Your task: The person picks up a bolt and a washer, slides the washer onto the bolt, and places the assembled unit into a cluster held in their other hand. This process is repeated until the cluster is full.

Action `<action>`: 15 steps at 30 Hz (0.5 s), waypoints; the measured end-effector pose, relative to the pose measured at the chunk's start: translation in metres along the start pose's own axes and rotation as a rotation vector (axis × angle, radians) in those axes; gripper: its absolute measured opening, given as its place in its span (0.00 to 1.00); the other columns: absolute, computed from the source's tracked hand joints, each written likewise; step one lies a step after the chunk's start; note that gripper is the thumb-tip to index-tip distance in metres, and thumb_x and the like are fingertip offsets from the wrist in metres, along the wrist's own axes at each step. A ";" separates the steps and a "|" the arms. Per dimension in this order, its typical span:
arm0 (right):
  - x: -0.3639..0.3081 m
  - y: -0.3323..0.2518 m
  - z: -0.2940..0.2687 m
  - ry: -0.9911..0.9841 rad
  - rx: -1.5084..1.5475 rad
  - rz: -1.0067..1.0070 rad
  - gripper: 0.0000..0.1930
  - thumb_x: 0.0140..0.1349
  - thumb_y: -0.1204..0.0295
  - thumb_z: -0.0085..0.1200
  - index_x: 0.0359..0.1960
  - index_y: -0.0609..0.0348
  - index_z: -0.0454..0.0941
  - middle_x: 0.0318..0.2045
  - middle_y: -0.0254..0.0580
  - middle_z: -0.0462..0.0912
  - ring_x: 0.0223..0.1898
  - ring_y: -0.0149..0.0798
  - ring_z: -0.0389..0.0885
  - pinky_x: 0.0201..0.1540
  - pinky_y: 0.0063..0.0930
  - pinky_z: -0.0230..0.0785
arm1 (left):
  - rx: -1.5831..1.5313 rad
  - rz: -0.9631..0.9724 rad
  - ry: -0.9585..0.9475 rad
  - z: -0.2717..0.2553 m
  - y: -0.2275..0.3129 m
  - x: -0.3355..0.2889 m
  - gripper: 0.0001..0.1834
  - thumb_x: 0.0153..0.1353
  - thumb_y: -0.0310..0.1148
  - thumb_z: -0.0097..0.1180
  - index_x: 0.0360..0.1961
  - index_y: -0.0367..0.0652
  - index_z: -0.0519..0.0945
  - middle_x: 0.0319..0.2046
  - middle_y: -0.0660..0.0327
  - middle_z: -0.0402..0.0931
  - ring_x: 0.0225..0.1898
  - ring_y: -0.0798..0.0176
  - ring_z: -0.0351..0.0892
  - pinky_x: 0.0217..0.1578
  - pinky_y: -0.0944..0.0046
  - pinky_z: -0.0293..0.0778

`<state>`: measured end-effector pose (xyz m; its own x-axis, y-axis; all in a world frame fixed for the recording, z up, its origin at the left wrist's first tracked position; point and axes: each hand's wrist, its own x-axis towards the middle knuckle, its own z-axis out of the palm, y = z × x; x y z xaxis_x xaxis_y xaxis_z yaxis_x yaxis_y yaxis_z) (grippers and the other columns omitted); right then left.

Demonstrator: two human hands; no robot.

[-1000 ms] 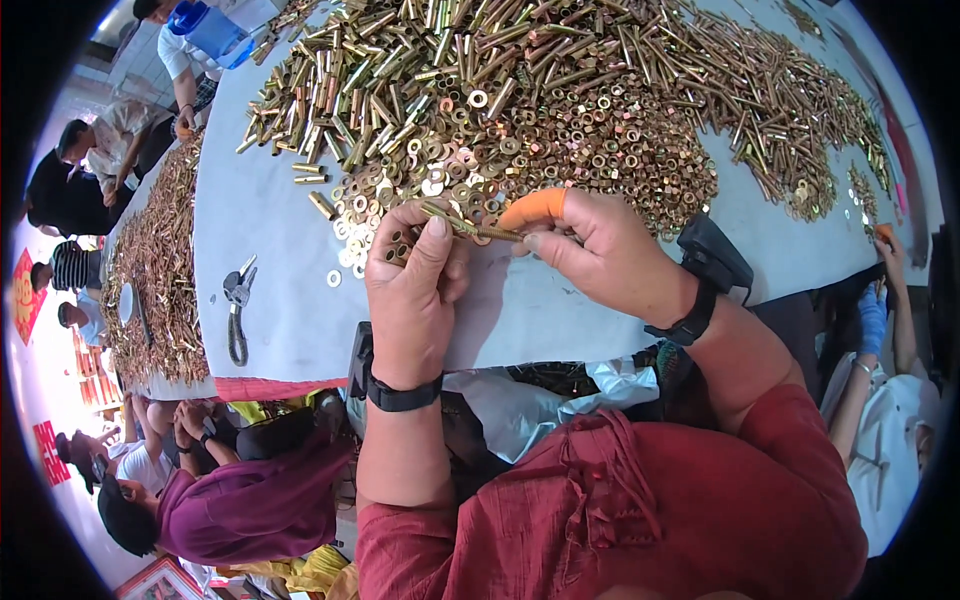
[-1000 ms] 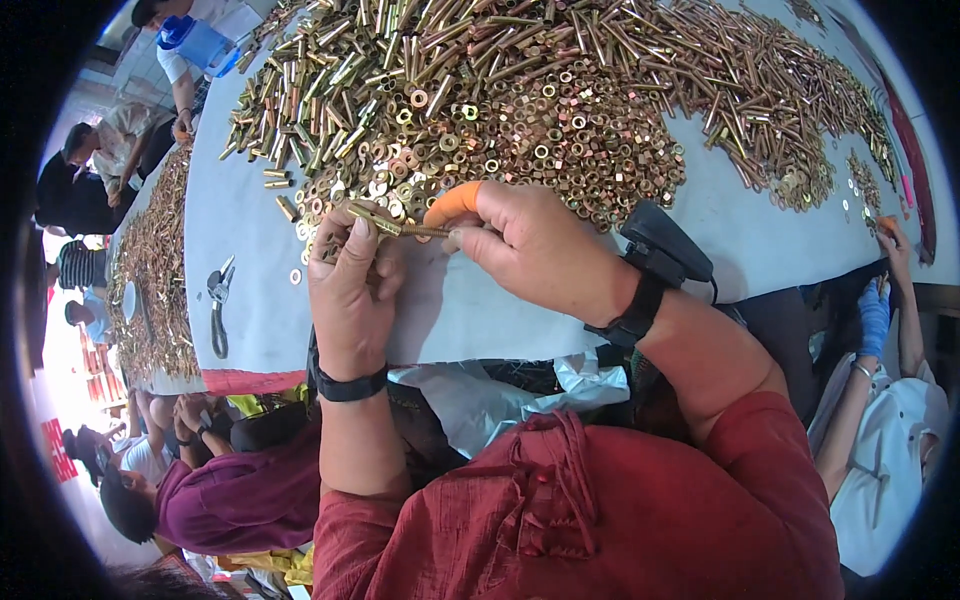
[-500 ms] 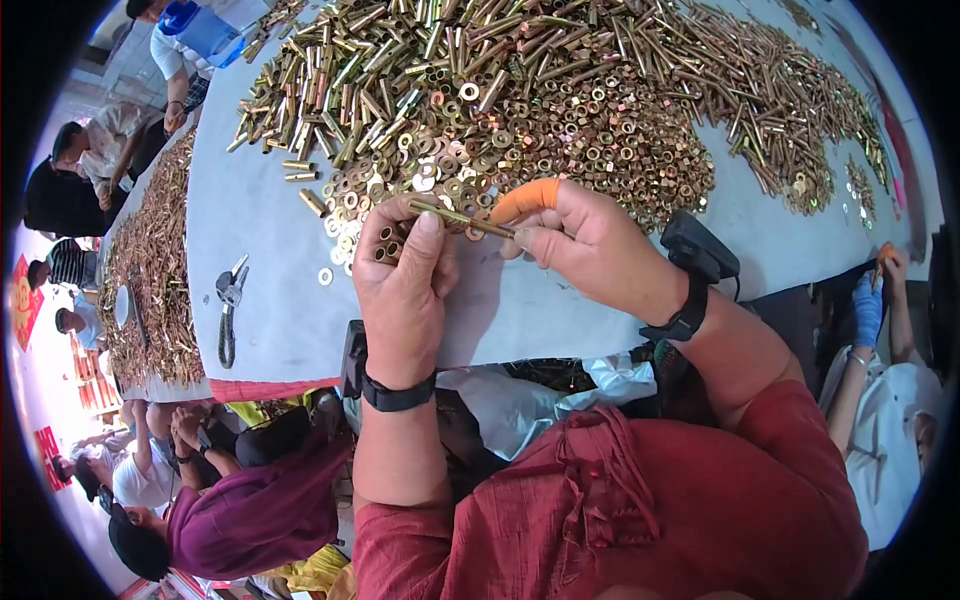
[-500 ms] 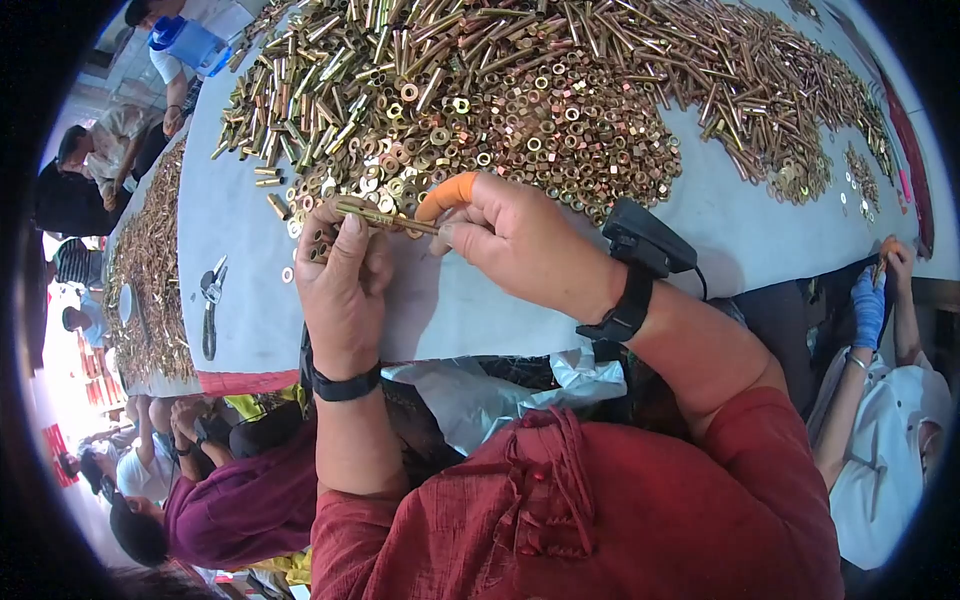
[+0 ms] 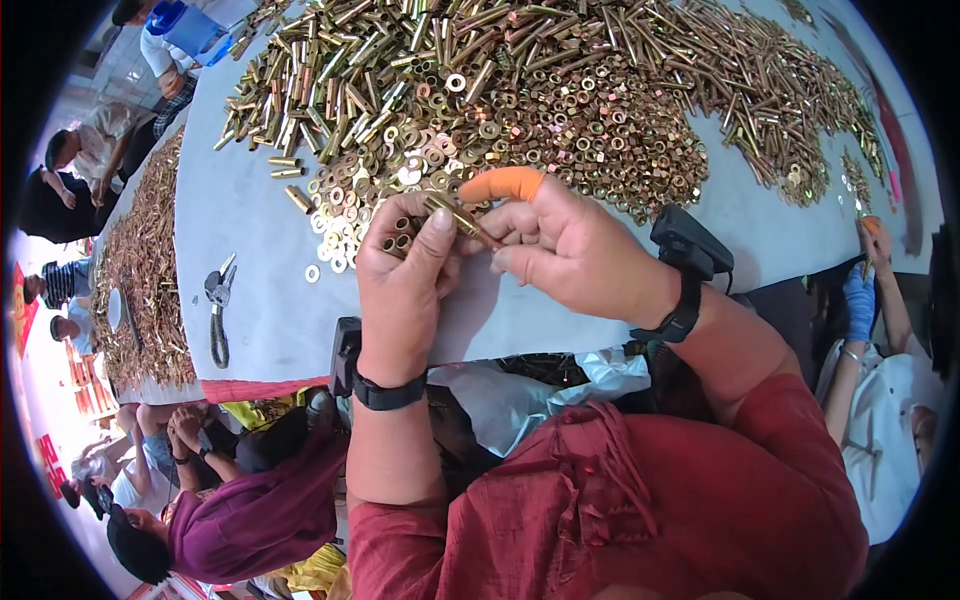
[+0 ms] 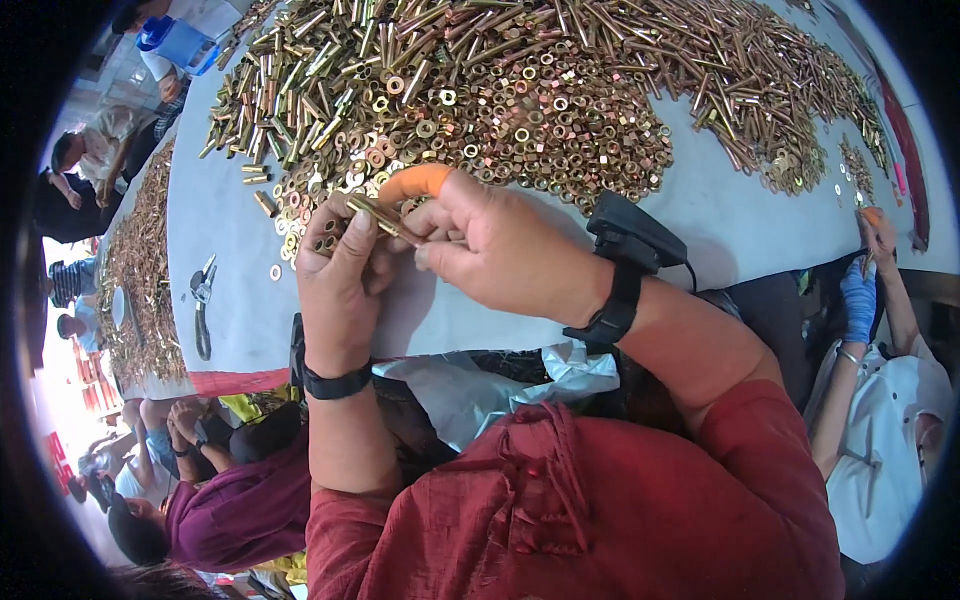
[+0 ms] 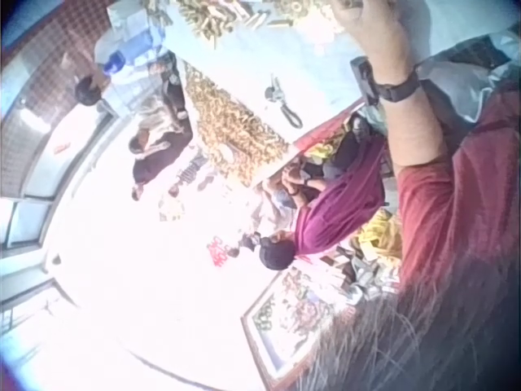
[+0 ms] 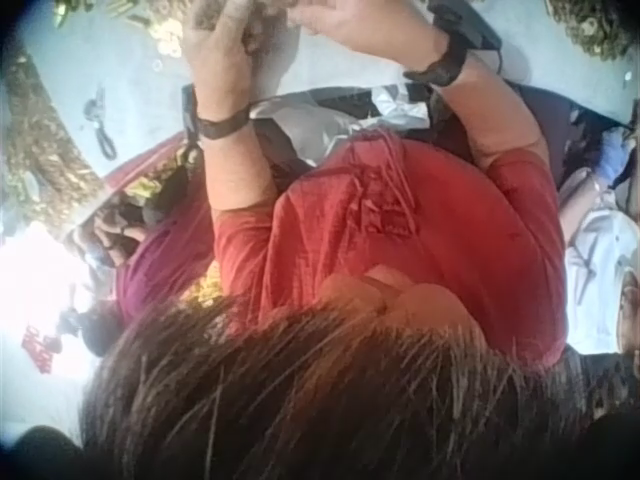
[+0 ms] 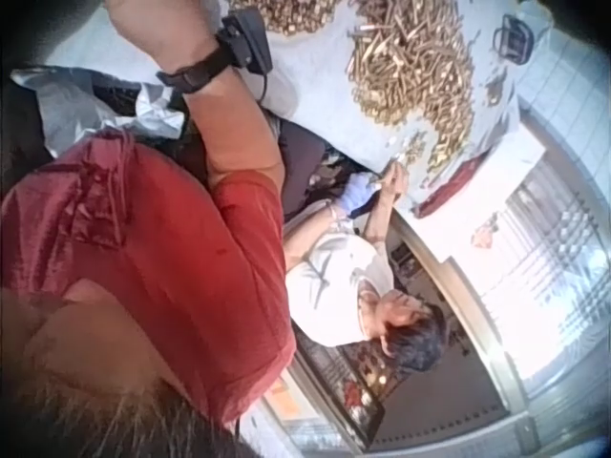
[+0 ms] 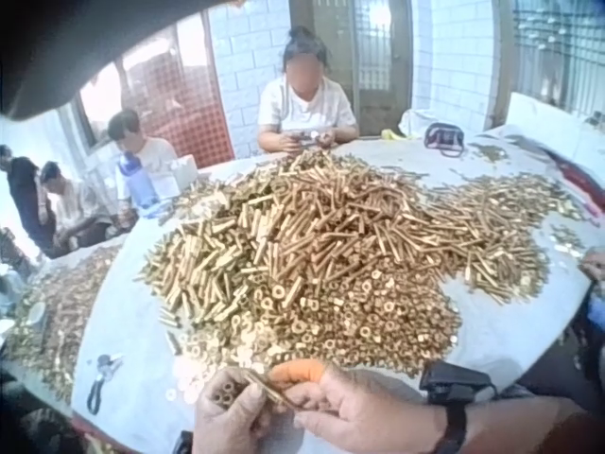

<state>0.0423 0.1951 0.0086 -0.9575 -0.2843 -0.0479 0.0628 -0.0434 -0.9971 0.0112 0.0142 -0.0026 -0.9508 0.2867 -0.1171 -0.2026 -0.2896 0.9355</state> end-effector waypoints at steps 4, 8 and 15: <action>0.001 -0.011 -0.007 0.061 -0.378 -0.073 0.18 0.63 0.77 0.54 0.55 0.58 0.71 0.34 0.41 0.84 0.33 0.25 0.79 0.39 0.22 0.72 | -0.053 -0.143 -0.091 0.001 0.007 -0.001 0.08 0.69 0.35 0.55 0.37 0.41 0.73 0.28 0.61 0.79 0.18 0.77 0.64 0.16 0.77 0.56; 0.006 -0.019 -0.027 0.190 -0.476 -0.058 0.14 0.62 0.73 0.57 0.50 0.58 0.75 0.33 0.44 0.83 0.33 0.35 0.82 0.38 0.27 0.73 | -0.252 -0.120 -0.002 0.002 0.013 -0.002 0.08 0.70 0.32 0.52 0.36 0.41 0.69 0.32 0.54 0.79 0.18 0.71 0.68 0.15 0.75 0.59; -0.004 -0.003 -0.025 0.156 -1.178 -0.219 0.13 0.58 0.70 0.60 0.44 0.56 0.76 0.35 0.44 0.81 0.39 0.49 0.81 0.40 0.38 0.73 | -0.124 0.010 0.038 -0.011 0.009 0.000 0.07 0.69 0.32 0.54 0.42 0.42 0.72 0.29 0.60 0.77 0.20 0.74 0.68 0.17 0.75 0.61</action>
<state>0.0386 0.2204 0.0098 -0.9447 -0.2576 0.2030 -0.3219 0.8468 -0.4234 0.0065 0.0014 0.0022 -0.9605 0.2496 -0.1227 -0.2184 -0.4035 0.8885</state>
